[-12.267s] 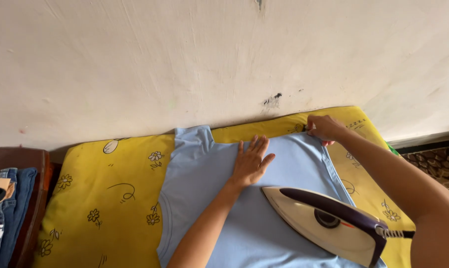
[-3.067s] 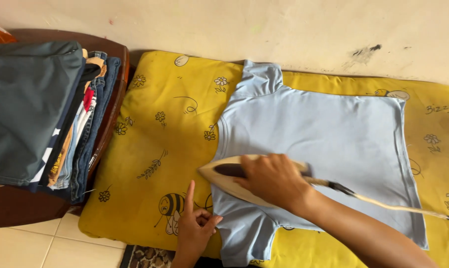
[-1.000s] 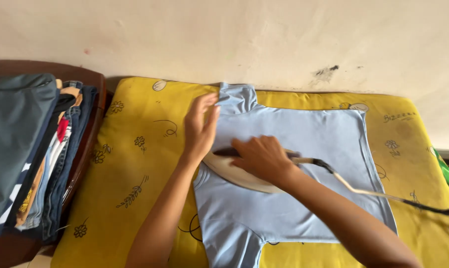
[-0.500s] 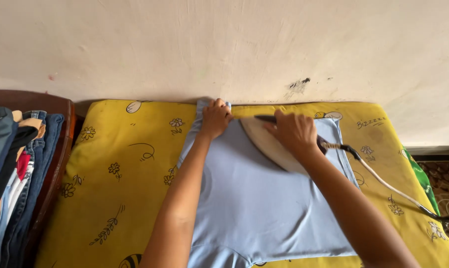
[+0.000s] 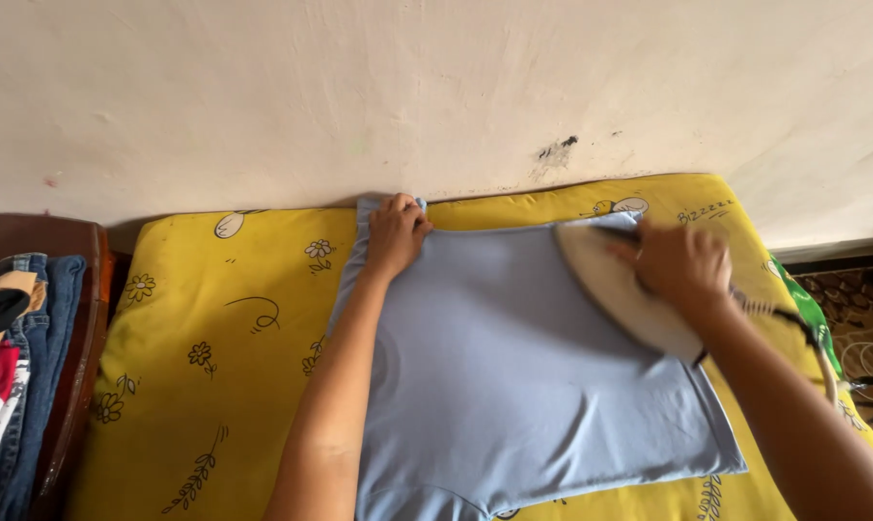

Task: The person irons a light blue t-shirt on a yellow patterned surface, smoothing the sleeves and body with an iron. They then flip the shirt over, iron the back, and fold the garment neatly.

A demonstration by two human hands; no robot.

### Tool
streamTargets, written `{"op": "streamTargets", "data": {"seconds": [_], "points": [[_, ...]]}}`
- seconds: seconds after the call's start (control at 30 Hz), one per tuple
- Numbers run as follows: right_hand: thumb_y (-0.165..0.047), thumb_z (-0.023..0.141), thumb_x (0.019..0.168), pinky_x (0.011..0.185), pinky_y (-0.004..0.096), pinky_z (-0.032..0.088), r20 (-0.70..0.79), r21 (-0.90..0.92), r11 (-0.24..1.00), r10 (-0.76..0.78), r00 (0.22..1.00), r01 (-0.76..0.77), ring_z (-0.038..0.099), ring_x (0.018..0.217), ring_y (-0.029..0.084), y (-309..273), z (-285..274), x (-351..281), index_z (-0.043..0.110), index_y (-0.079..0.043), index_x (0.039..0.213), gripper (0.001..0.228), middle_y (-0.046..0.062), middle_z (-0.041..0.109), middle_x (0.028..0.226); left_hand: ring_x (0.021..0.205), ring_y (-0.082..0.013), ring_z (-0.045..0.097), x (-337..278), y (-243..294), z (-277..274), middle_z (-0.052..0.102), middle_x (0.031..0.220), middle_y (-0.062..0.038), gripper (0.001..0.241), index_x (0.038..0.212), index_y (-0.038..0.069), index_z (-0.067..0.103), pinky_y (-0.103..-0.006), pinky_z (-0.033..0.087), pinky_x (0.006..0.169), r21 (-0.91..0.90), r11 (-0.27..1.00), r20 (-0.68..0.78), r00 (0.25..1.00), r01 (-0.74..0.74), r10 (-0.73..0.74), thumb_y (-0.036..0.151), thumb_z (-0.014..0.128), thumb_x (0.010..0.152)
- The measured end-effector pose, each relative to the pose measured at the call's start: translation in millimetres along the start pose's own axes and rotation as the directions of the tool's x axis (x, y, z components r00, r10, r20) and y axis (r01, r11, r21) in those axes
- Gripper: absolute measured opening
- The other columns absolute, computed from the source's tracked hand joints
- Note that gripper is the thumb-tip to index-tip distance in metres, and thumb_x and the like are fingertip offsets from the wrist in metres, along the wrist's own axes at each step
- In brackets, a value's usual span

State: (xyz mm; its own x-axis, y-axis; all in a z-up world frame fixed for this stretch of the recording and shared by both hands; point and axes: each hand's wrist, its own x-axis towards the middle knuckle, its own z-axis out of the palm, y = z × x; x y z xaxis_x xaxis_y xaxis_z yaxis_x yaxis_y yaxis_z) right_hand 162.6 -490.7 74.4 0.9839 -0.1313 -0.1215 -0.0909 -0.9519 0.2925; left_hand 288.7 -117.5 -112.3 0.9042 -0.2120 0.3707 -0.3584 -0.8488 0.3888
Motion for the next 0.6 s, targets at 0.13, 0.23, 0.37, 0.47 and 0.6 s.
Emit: {"op": "streamTargets", "data": {"seconds": [0.13, 0.23, 0.37, 0.47, 0.6], "points": [[-0.078, 0.05, 0.094, 0.073, 0.046, 0.055, 0.03, 0.124, 0.992, 0.012, 0.999, -0.015, 0.072, 0.09, 0.038, 32, -10, 43, 0.068, -0.017, 0.107, 0.065, 0.016, 0.074, 0.094, 0.112, -0.0317, 0.052, 2, 5, -4, 0.056, 0.112, -0.004, 0.019, 0.088, 0.012, 0.067, -0.0528, 0.039, 0.086, -0.071, 0.997, -0.001, 1.0, -0.019, 0.019, 0.028, 0.071, 0.097], [-0.078, 0.05, 0.09, 0.069, 0.046, 0.056, 0.129, 0.082, 0.99, -0.128, 0.983, 0.118, 0.072, 0.091, 0.036, 9, -19, 13, 0.068, -0.026, 0.111, 0.06, 0.014, 0.073, 0.101, 0.108, -0.0297, 0.056, 3, 12, -10, 0.06, 0.109, -0.002, 0.02, 0.082, 0.014, 0.067, -0.0553, 0.041, 0.082, -0.037, 0.999, 0.029, 1.0, 0.01, -0.009, 0.03, 0.07, 0.094], [-0.072, 0.046, 0.094, 0.058, 0.053, 0.059, 0.147, -0.075, 0.837, -0.529, 0.836, 0.543, 0.074, 0.075, 0.041, -33, 9, -79, 0.061, -0.037, 0.124, 0.049, 0.016, 0.072, 0.079, 0.114, -0.0263, 0.056, -10, 38, -15, 0.061, 0.114, 0.0, 0.022, 0.087, 0.018, 0.063, -0.0557, 0.038, 0.089, 0.147, 0.988, -0.103, 0.993, -0.043, 0.059, 0.037, 0.073, 0.093], [-0.068, 0.061, 0.096, 0.038, 0.051, 0.046, -0.092, -0.033, 0.625, -0.779, 0.62, 0.78, 0.067, 0.048, 0.033, -34, 37, -173, 0.06, -0.026, 0.1, 0.042, 0.004, 0.066, 0.058, 0.108, -0.023, 0.06, -55, 98, -63, 0.061, 0.114, -0.003, 0.017, 0.102, 0.015, 0.062, -0.0445, 0.04, 0.092, 0.191, 0.944, -0.102, 0.951, -0.268, 0.291, 0.029, 0.07, 0.098], [-0.066, 0.072, 0.09, 0.046, 0.051, 0.05, -0.055, 0.136, 0.75, -0.646, 0.761, 0.647, 0.067, 0.05, 0.03, 5, 45, -205, 0.059, -0.027, 0.097, 0.042, -0.001, 0.068, 0.064, 0.14, -0.0336, 0.048, -175, 135, -92, 0.059, 0.142, -0.017, 0.045, 0.132, 0.007, 0.06, -0.0657, 0.033, 0.11, 0.013, 0.895, 0.115, 0.89, -0.446, 0.442, 0.031, 0.068, 0.096]]}}
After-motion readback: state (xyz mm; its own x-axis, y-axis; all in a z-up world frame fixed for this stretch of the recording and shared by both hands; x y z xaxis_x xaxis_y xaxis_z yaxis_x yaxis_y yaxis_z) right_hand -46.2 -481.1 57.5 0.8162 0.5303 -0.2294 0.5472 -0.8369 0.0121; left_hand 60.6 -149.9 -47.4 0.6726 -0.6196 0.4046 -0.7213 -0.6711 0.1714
